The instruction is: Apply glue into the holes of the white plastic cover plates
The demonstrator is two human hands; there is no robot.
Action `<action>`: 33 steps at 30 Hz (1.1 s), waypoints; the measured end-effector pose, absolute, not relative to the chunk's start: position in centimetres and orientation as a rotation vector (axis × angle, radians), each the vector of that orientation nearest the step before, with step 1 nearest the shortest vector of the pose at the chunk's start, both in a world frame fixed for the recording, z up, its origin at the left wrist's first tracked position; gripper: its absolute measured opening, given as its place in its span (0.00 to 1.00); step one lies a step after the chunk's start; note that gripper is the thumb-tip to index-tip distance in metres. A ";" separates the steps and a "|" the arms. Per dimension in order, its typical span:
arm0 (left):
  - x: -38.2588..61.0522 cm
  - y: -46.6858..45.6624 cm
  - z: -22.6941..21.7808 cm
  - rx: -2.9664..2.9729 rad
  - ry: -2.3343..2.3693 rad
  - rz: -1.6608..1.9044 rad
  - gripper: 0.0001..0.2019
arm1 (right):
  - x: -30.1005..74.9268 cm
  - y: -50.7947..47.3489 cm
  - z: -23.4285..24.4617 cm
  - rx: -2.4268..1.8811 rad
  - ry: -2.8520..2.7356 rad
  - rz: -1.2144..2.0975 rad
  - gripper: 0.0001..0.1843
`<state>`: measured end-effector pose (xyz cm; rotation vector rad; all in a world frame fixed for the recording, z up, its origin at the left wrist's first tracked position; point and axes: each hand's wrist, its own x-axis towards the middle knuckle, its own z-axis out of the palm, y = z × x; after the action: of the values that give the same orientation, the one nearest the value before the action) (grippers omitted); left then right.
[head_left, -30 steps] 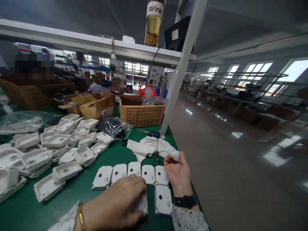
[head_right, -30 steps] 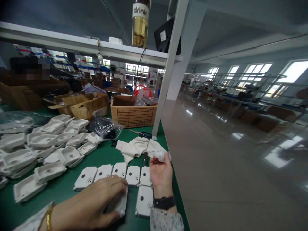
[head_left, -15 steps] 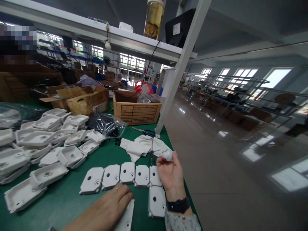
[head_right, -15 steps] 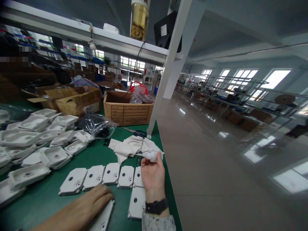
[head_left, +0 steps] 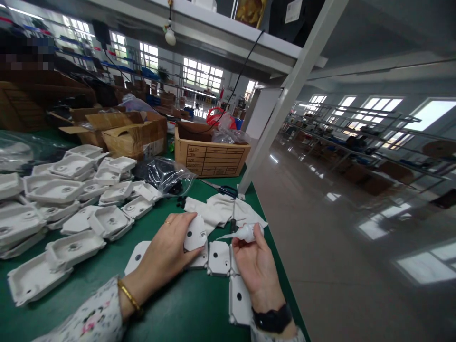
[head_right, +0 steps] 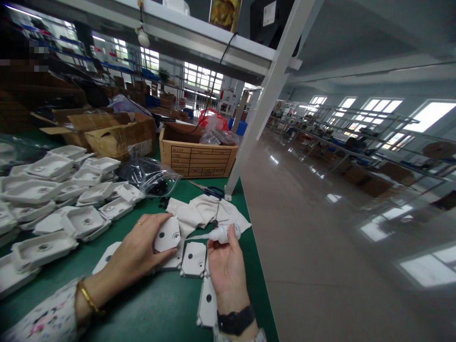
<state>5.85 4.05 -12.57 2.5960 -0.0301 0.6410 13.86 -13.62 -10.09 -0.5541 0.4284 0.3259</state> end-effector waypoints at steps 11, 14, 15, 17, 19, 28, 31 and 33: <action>5.8 4.2 -13.1 2.652 -0.015 0.916 0.32 | 13.3 -12.8 -11.1 -0.710 0.250 0.155 0.09; 5.8 4.2 -13.2 2.625 -0.026 0.892 0.33 | 13.3 -12.7 -11.0 -0.755 0.210 0.112 0.12; 5.8 4.1 -13.2 2.618 -0.030 0.889 0.33 | 13.3 -12.7 -11.0 -0.771 0.192 0.095 0.13; 5.8 4.1 -13.2 2.612 -0.033 0.892 0.33 | 13.3 -12.7 -11.1 -0.805 0.151 0.065 0.16; 5.7 4.0 -13.3 2.616 -0.029 0.890 0.33 | 13.3 -12.7 -11.3 -0.838 0.104 0.042 0.18; 5.7 3.9 -13.4 2.624 -0.053 0.889 0.33 | 13.2 -12.8 -11.6 -0.922 0.049 -0.020 0.19; 5.7 3.9 -13.4 2.621 -0.053 0.894 0.33 | 13.2 -12.8 -11.6 -0.951 0.034 -0.041 0.20; 5.7 3.9 -13.4 2.619 -0.056 0.884 0.33 | 13.2 -12.7 -11.5 -0.973 0.022 -0.058 0.21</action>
<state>5.71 3.94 -13.38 2.6194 -0.0558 0.8842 13.18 -12.73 -11.52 -0.9729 0.0221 -0.0575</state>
